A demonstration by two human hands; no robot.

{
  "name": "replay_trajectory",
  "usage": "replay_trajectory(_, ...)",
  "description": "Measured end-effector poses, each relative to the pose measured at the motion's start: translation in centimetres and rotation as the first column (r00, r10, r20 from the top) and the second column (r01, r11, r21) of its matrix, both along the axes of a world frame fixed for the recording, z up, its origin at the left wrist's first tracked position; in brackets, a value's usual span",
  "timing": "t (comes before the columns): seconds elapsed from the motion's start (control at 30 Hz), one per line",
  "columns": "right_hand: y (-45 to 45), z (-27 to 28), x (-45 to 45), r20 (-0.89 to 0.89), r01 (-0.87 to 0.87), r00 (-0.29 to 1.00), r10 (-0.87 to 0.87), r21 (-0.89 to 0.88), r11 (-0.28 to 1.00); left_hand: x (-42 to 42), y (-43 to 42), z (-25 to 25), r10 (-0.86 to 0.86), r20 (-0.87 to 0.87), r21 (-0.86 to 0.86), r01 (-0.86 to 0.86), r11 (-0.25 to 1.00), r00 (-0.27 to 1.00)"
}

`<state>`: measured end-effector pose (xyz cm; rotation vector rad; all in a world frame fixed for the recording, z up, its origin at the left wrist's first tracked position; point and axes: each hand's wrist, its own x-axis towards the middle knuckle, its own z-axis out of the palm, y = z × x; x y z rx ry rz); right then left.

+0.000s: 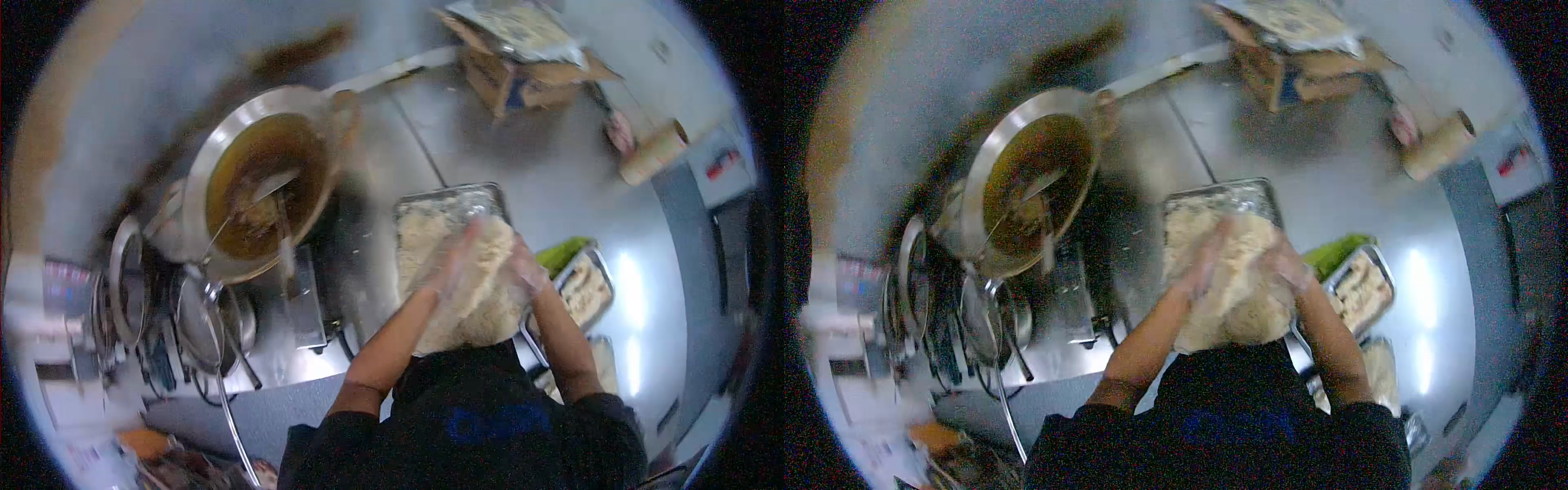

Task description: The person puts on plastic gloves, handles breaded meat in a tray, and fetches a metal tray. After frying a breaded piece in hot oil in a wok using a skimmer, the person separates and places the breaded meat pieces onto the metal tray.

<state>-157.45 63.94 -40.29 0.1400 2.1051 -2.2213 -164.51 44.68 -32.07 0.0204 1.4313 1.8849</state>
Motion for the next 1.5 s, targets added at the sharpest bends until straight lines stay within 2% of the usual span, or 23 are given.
replay_trajectory(0.07, 0.1, -2.6, -1.0, 0.068, -0.022, 0.997, 0.03, -0.113, 0.993, -0.3, -1.1, 4.4, -0.076, 0.105, 0.011, 0.075, 0.997, 0.992)
replay_trajectory(0.1, -1.1, 0.1, -0.9, 0.171, 0.09, 0.985, -0.03, -0.357, 0.93, -0.4, -1.1, 6.0, -0.133, 0.159, 0.029, 0.13, 0.991, 0.978)
replay_trajectory(0.17, -1.8, 1.6, -1.0, 0.262, 0.208, 0.962, -0.074, -0.531, 0.821, -0.3, -0.1, 2.8, -0.049, 0.189, 0.136, 0.024, 0.99, 0.981)
replay_trajectory(0.2, -1.7, 1.3, -1.0, 0.237, 0.195, 0.968, -0.083, -0.501, 0.843, -0.2, 0.2, 2.9, -0.016, 0.21, 0.188, -0.024, 0.982, 0.978)
replay_trajectory(0.3, -1.4, 1.7, -0.8, 0.257, 0.204, 0.963, -0.085, -0.482, 0.852, -0.1, -0.8, 3.9, -0.045, 0.15, 0.073, 0.034, 0.997, 0.988)
replay_trajectory(0.37, -1.2, 3.5, 0.0, 0.222, 0.164, 0.971, -0.089, -0.351, 0.922, 0.3, -0.8, 3.9, -0.002, 0.15, 0.15, -0.021, 0.988, 0.989)
replay_trajectory(0.4, -1.6, 4.6, -0.4, 0.165, 0.107, 0.983, -0.073, -0.203, 0.973, 0.2, -0.7, 4.0, 0.01, 0.153, 0.191, -0.04, 0.981, 0.988)
replay_trajectory(0.5, -1.7, 4.1, -1.4, 0.142, -0.034, 0.99, 0.025, 0.063, 0.997, -0.5, -1.4, 9.1, -0.074, 0.205, -0.001, 0.076, 0.997, 0.976)
replay_trajectory(0.57, -2.0, 4.0, -1.4, 0.16, -0.005, 0.987, 0.016, -0.068, 0.998, -0.5, -1.2, 10.3, -0.06, 0.244, -0.021, 0.067, 0.998, 0.968)
replay_trajectory(0.6, -2.5, 4.5, -1.3, 0.17, 0.073, 0.985, -0.03, -0.252, 0.965, -0.4, -1.1, 10.3, -0.035, 0.264, -0.011, 0.039, 0.999, 0.964)
replay_trajectory(0.67, -3.5, 5.6, -1.1, 0.171, 0.154, 0.982, -0.083, -0.455, 0.877, -0.3, -0.5, 9.1, 0.005, 0.234, 0.036, -0.014, 0.999, 0.972)
replay_trajectory(0.73, -4.2, 7.2, -0.9, 0.141, 0.167, 0.984, -0.109, -0.511, 0.843, -0.2, -0.1, 7.2, 0.037, 0.225, 0.067, -0.053, 0.996, 0.974)
replay_trajectory(0.83, -3.9, 6.6, -1.0, 0.172, 0.202, 0.974, -0.147, -0.369, 0.907, -0.2, 0.3, 5.0, 0.045, 0.242, 0.069, -0.064, 0.996, 0.969)
replay_trajectory(0.9, -2.9, 5.1, -1.1, 0.138, 0.113, 0.988, -0.072, -0.319, 0.941, -0.3, 0.3, 4.0, 0.032, 0.262, 0.038, -0.043, 0.998, 0.965)
replay_trajectory(1.03, -2.3, 3.8, -0.9, 0.002, 0.022, 1.0, -0.022, -0.247, 0.969, -0.2, 0.8, 3.5, 0.048, 0.294, 0.136, -0.092, 0.986, 0.955)
replay_trajectory(1.13, -0.9, 0.1, -0.5, 0.105, 0.109, 0.988, -0.109, 0.013, 0.994, 0.2, 1.1, 4.8, 0.083, 0.293, 0.131, -0.126, 0.983, 0.952)
replay_trajectory(1.17, -0.6, 0.0, -0.2, 0.046, 0.087, 0.994, -0.101, 0.243, 0.966, 0.2, 1.0, 4.8, 0.08, 0.269, 0.123, -0.116, 0.986, 0.96)
replay_trajectory(1.2, -1.2, 2.4, 0.0, -0.009, 0.074, 0.997, -0.079, 0.46, 0.885, 0.2, 0.9, 4.7, 0.076, 0.245, 0.114, -0.107, 0.988, 0.967)
replay_trajectory(1.27, -2.4, 6.6, -0.2, 0.056, 0.081, 0.989, -0.139, 0.581, 0.81, 0.2, 1.0, 4.1, 0.126, 0.201, 0.023, -0.133, 0.991, 0.972)
replay_trajectory(1.3, -2.9, 8.4, -0.5, 0.171, 0.109, 0.959, -0.224, 0.506, 0.855, 0.1, 1.1, 3.5, 0.147, 0.175, -0.021, -0.146, 0.989, 0.974)
replay_trajectory(1.37, -3.0, 8.5, -0.7, 0.273, 0.155, 0.922, -0.275, 0.39, 0.908, -0.7, 0.8, 0.9, 0.106, 0.231, 0.029, -0.116, 0.993, 0.967)
replay_trajectory(1.4, -3.0, 7.7, -1.0, 0.255, 0.159, 0.932, -0.258, 0.352, 0.922, -1.0, 0.7, 1.4, 0.084, 0.258, 0.055, -0.101, 0.993, 0.963)
replay_trajectory(1.5, -3.2, 7.3, -1.1, 0.263, 0.166, 0.919, -0.295, 0.419, 0.892, -0.7, -0.6, 3.4, -0.062, 0.282, 0.414, -0.063, 0.908, 0.957)
